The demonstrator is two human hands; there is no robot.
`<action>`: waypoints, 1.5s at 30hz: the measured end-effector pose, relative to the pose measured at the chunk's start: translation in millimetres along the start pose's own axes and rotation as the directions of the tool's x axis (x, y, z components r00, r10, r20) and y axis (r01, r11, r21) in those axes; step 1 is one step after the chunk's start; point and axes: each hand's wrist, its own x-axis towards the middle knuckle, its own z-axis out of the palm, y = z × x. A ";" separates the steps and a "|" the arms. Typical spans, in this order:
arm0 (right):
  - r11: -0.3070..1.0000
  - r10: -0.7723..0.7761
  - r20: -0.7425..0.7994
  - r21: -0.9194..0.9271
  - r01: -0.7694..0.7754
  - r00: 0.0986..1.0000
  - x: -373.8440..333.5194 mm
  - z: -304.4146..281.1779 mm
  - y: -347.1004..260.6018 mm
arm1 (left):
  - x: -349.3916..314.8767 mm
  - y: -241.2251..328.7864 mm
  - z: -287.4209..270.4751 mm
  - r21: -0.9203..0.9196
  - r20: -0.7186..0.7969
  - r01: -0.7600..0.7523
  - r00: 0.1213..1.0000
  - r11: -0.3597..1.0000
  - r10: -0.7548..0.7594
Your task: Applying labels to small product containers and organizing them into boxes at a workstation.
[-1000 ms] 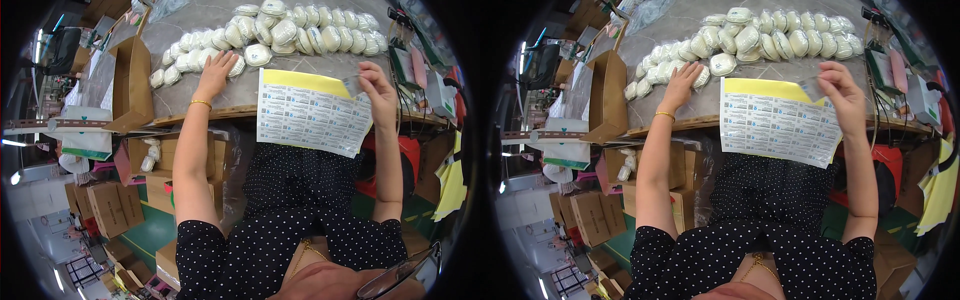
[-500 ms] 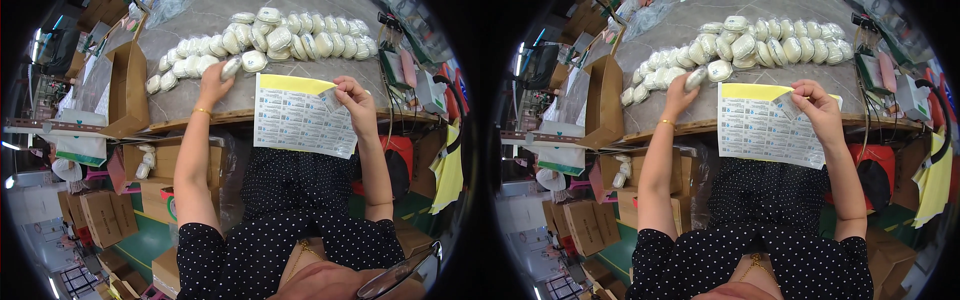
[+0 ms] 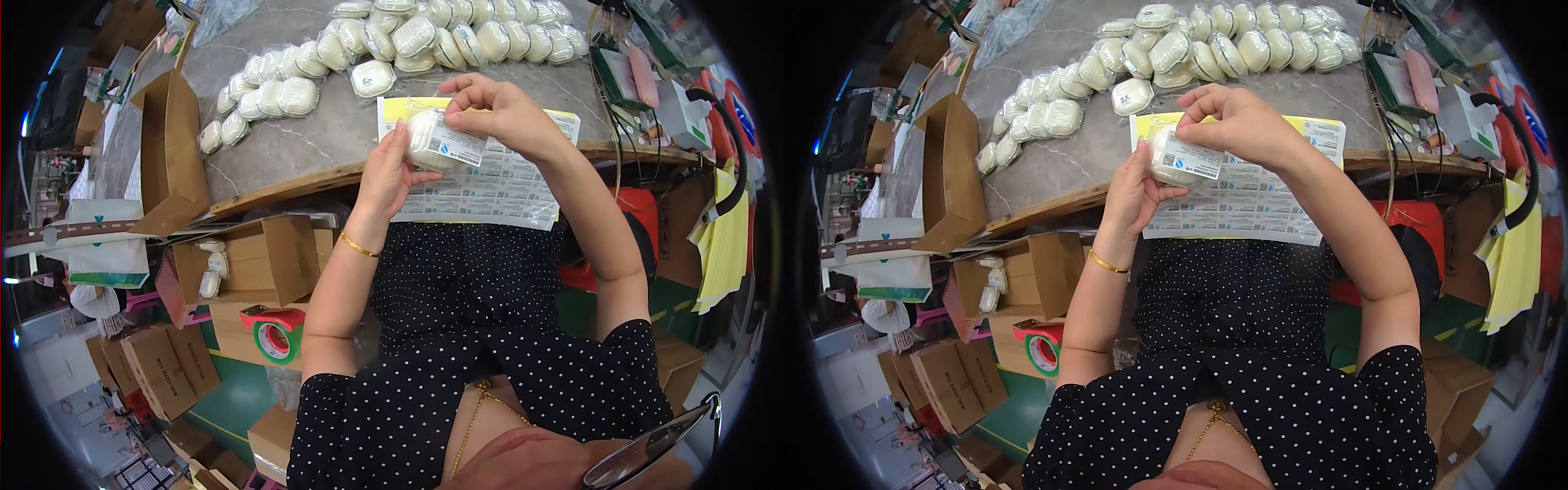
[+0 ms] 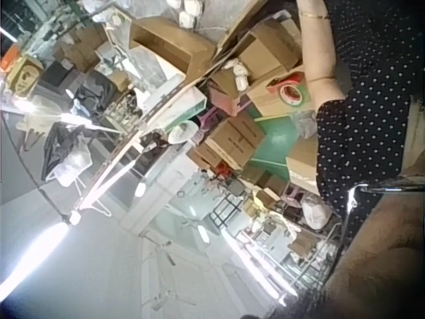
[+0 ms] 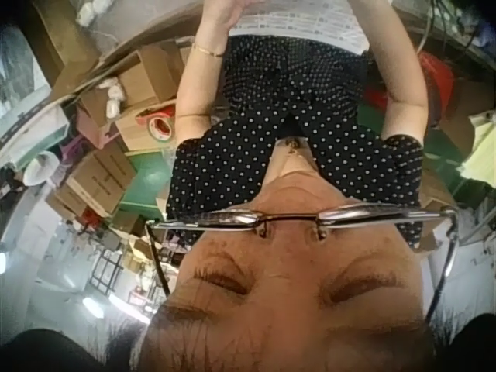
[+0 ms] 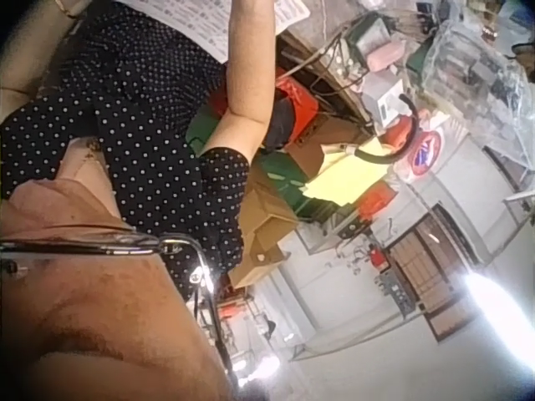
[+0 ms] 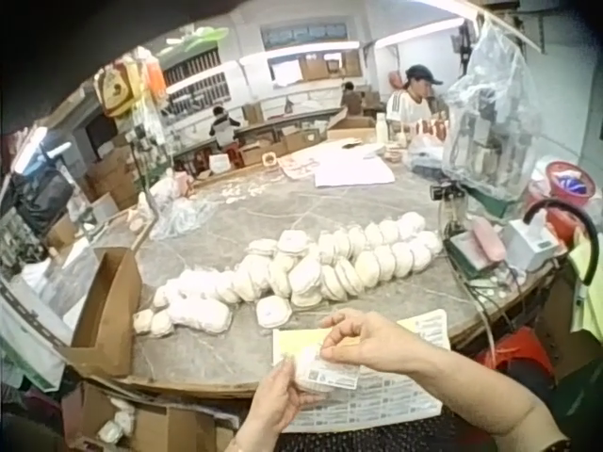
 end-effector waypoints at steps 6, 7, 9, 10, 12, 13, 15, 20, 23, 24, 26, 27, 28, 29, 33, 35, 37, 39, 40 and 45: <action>0.993 -0.002 -0.057 -0.116 -0.005 0.998 7.3 6.2 12.8 | 2.0 -7.3 4.0 0.000 -0.020 -0.028 0.999 1.000 0.028; 0.993 0.000 -0.057 -0.115 -0.007 0.998 7.6 6.7 15.3 | 1.6 -7.3 4.9 0.021 -0.013 -0.038 0.999 0.999 0.038; 0.994 0.005 -0.042 -0.107 -0.009 0.999 8.9 6.8 20.3 | 1.1 -7.9 5.7 0.042 -0.005 -0.044 0.999 0.998 0.044; 0.994 0.006 -0.043 -0.105 -0.011 0.999 9.4 7.4 21.5 | 0.7 -7.7 5.3 -0.010 0.006 -0.040 0.999 0.999 0.040; 0.971 -0.083 -0.046 -0.228 0.070 0.996 9.9 8.8 23.8 | 0.0 -9.0 5.6 -0.060 0.018 -0.032 0.999 0.998 0.034; 0.971 -0.082 -0.047 -0.227 0.069 0.996 10.4 9.0 26.0 | 0.1 -10.6 6.1 0.019 -0.013 -0.040 0.999 0.999 0.040; 0.924 -0.199 -0.064 -0.346 0.165 0.978 11.0 10.6 32.7 | 0.4 -12.8 5.6 0.099 -0.043 -0.044 0.998 0.994 0.048; 0.868 -0.358 -0.184 -0.427 0.254 0.915 -3.1 21.1 35.4 | -0.9 -11.5 8.3 0.064 -0.097 -0.102 0.989 0.993 0.108; 0.953 -0.155 -0.133 -0.281 0.113 0.979 -12.0 20.4 27.4 | -1.4 -11.3 10.7 -0.003 -0.136 -0.118 0.984 0.993 0.116; 0.986 -0.004 -0.012 -0.165 0.002 1.000 -14.0 19.3 26.8 | -1.9 -11.7 9.6 -0.002 -0.133 -0.115 0.985 0.993 0.114; 0.986 -0.085 -0.055 -0.147 0.076 0.995 -15.1 20.0 43.1 | 4.1 -15.8 9.5 -0.025 -0.146 -0.088 0.986 0.996 0.084; 0.983 -0.101 -0.032 -0.160 0.094 0.994 -15.0 20.9 45.5 | 5.0 -18.7 10.8 0.005 -0.175 -0.121 0.977 0.993 0.120; 0.979 -0.116 -0.012 -0.172 0.112 0.993 -14.5 22.4 46.9 | 4.7 -22.3 5.8 0.025 -0.218 -0.141 0.965 0.990 0.143; 0.996 -0.075 0.012 -0.053 0.076 0.997 -13.7 24.1 46.7 | 0.0 -22.1 3.8 -0.011 -0.246 -0.148 0.959 0.989 0.140; 0.996 0.047 0.119 0.076 -0.056 0.992 -13.4 20.2 52.0 | -39.1 -12.0 -41.4 0.080 -0.407 -0.249 0.876 0.965 0.260; 0.958 -0.085 -0.010 -0.276 0.079 0.996 -26.4 -5.7 46.8 | -68.5 17.0 -71.9 0.126 -0.547 -0.347 0.757 0.929 0.357; 0.860 -0.216 -0.184 -0.500 0.098 0.959 -36.7 -49.9 53.9 | -112.9 55.9 -114.8 0.362 -0.697 -0.357 0.510 0.861 0.504; 0.590 -0.357 -0.179 -0.805 0.072 0.917 -53.3 -102.4 68.1 | -159.8 80.7 -150.1 0.632 -0.708 -0.051 0.368 0.773 0.603; 0.593 -0.359 -0.175 -0.801 0.079 0.917 -60.6 -114.0 72.2 | -181.4 90.1 -167.0 0.726 -0.659 0.102 0.386 0.680 0.645; 0.550 -0.380 -0.140 -0.829 0.102 0.914 -67.3 -124.2 98.6 | -127.2 58.0 -121.4 0.956 -0.129 0.291 0.335 0.027 0.933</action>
